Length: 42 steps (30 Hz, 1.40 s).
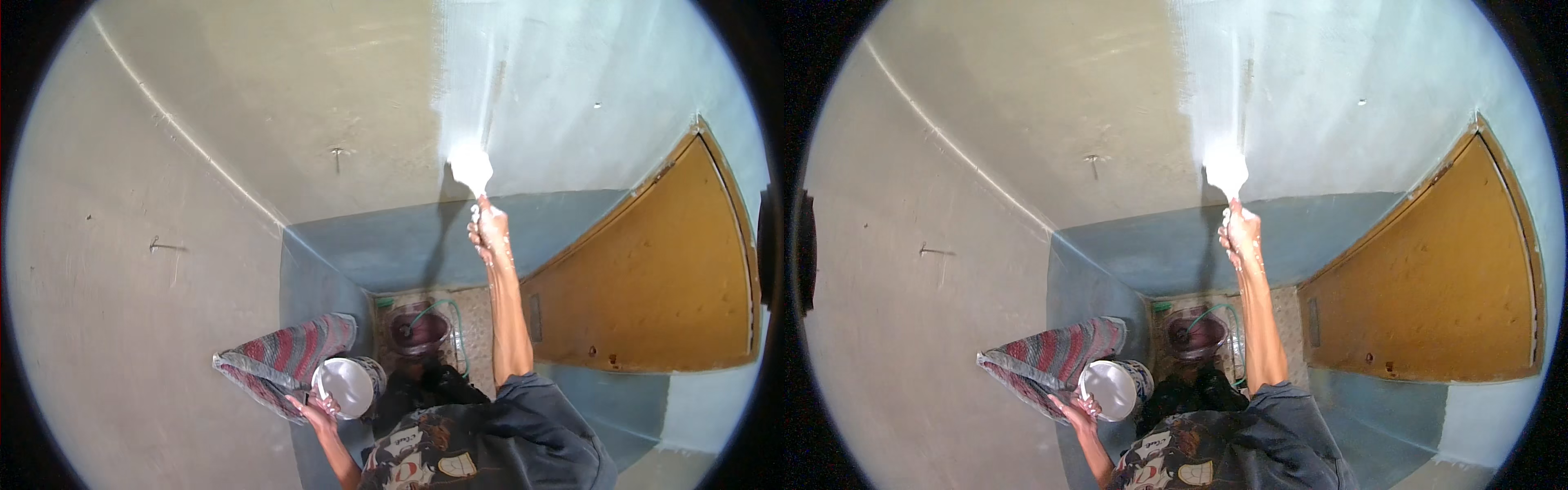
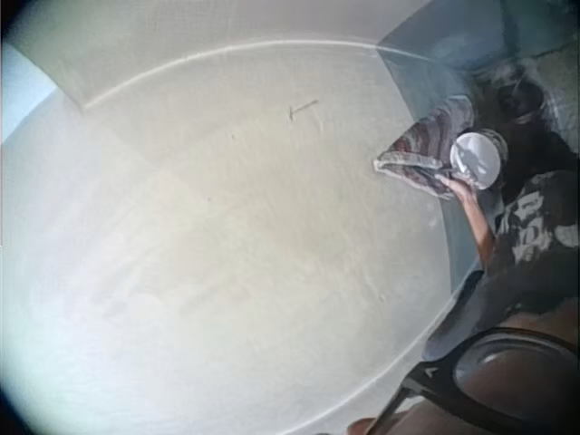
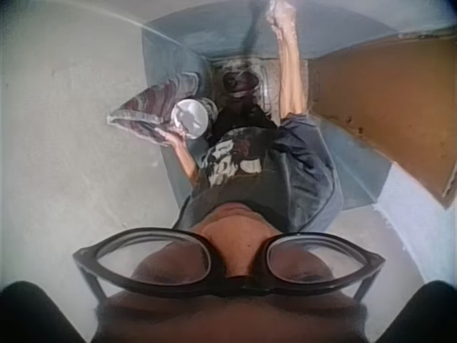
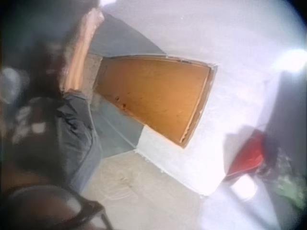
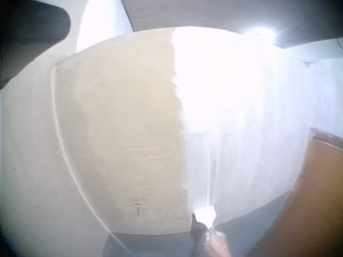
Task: Applying plaster or wall filler to a wall using a scraper.
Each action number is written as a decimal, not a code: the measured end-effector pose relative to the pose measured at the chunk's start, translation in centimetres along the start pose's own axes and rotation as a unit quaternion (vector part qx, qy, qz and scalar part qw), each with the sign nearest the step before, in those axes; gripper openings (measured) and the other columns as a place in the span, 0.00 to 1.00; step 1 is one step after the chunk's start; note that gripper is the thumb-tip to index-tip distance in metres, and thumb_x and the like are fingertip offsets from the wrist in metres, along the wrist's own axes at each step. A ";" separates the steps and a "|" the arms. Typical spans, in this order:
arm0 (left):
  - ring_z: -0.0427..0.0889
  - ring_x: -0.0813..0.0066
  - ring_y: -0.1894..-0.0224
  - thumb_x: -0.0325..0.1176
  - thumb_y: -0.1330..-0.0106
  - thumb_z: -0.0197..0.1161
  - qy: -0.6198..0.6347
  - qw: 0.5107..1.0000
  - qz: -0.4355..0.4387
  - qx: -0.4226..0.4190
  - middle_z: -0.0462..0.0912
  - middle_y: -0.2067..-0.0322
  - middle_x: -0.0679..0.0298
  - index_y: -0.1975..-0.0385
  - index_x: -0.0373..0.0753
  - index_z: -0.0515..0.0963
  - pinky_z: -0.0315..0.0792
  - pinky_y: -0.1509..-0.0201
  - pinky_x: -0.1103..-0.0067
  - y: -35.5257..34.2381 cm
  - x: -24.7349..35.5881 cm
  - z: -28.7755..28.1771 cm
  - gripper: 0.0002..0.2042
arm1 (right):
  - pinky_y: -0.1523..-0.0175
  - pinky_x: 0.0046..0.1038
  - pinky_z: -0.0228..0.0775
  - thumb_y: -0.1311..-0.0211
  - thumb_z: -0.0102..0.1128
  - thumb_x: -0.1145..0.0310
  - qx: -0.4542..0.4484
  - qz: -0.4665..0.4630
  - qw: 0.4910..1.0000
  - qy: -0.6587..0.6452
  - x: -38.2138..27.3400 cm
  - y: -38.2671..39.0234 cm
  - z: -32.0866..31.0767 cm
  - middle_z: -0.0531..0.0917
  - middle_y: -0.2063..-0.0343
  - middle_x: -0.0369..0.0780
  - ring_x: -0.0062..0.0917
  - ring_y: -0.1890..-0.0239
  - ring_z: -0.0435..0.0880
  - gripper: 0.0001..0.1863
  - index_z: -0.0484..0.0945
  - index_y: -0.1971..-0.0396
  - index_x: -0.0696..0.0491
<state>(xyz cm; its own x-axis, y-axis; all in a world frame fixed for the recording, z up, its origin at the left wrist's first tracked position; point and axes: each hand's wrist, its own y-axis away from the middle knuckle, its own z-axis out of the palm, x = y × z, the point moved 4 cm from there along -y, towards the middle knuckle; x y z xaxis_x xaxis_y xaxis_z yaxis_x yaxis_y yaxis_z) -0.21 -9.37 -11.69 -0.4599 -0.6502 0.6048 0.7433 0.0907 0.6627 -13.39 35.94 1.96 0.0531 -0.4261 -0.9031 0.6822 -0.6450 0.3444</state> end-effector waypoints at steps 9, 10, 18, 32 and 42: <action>0.51 0.83 0.94 0.74 0.58 0.31 0.008 1.000 -0.004 -0.021 0.54 0.93 0.71 0.56 0.36 0.57 0.46 0.91 0.88 0.1 0.0 0.7 0.44 | 0.90 0.13 0.45 0.41 0.43 0.55 -0.093 -0.253 0.962 -0.045 -17.2 8.3 4.7 0.61 0.91 0.29 0.10 0.92 0.57 0.18 0.66 0.82 0.54; 0.51 0.83 0.94 0.74 0.58 0.31 0.010 1.000 0.000 -0.014 0.54 0.93 0.71 0.58 0.36 0.58 0.46 0.91 0.88 0.2 -0.1 0.6 0.43 | 0.90 0.13 0.45 0.41 0.43 0.55 -0.092 -0.253 0.962 -0.045 -18.3 7.7 5.0 0.61 0.91 0.29 0.10 0.92 0.57 0.18 0.66 0.82 0.54; 0.51 0.82 0.94 0.74 0.58 0.32 0.021 1.000 -0.006 -0.022 0.52 0.94 0.72 0.63 0.38 0.60 0.45 0.92 0.87 -0.2 -0.3 0.6 0.40 | 0.90 0.13 0.45 0.42 0.42 0.53 -0.168 -0.164 0.970 -0.058 -13.1 0.9 5.4 0.59 0.92 0.27 0.10 0.93 0.56 0.17 0.65 0.82 0.51; 0.51 0.82 0.94 0.74 0.57 0.31 -0.001 1.000 -0.006 -0.027 0.53 0.94 0.71 0.64 0.37 0.60 0.46 0.91 0.86 -0.7 -0.4 0.0 0.41 | 0.94 0.17 0.42 0.46 0.47 0.51 0.012 0.084 0.996 0.004 13.4 -3.3 -5.8 0.60 0.95 0.30 0.14 0.96 0.57 0.20 0.64 0.84 0.53; 0.50 0.82 0.94 0.76 0.60 0.30 -0.020 1.000 0.002 -0.010 0.54 0.93 0.71 0.62 0.31 0.62 0.46 0.91 0.86 -0.2 -0.1 -0.9 0.46 | 0.95 0.18 0.42 0.45 0.44 0.53 0.022 0.073 0.997 0.031 8.8 -3.4 -4.0 0.64 0.94 0.34 0.15 0.96 0.58 0.19 0.66 0.82 0.54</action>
<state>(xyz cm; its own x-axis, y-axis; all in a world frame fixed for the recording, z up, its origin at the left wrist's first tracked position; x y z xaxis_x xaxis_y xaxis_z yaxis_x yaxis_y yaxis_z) 0.12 -9.96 -12.26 -0.4759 -0.6193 0.6244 0.7547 0.0769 0.6515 -12.29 36.94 -8.18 0.1956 -0.4778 -0.8564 0.6319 -0.6064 0.4827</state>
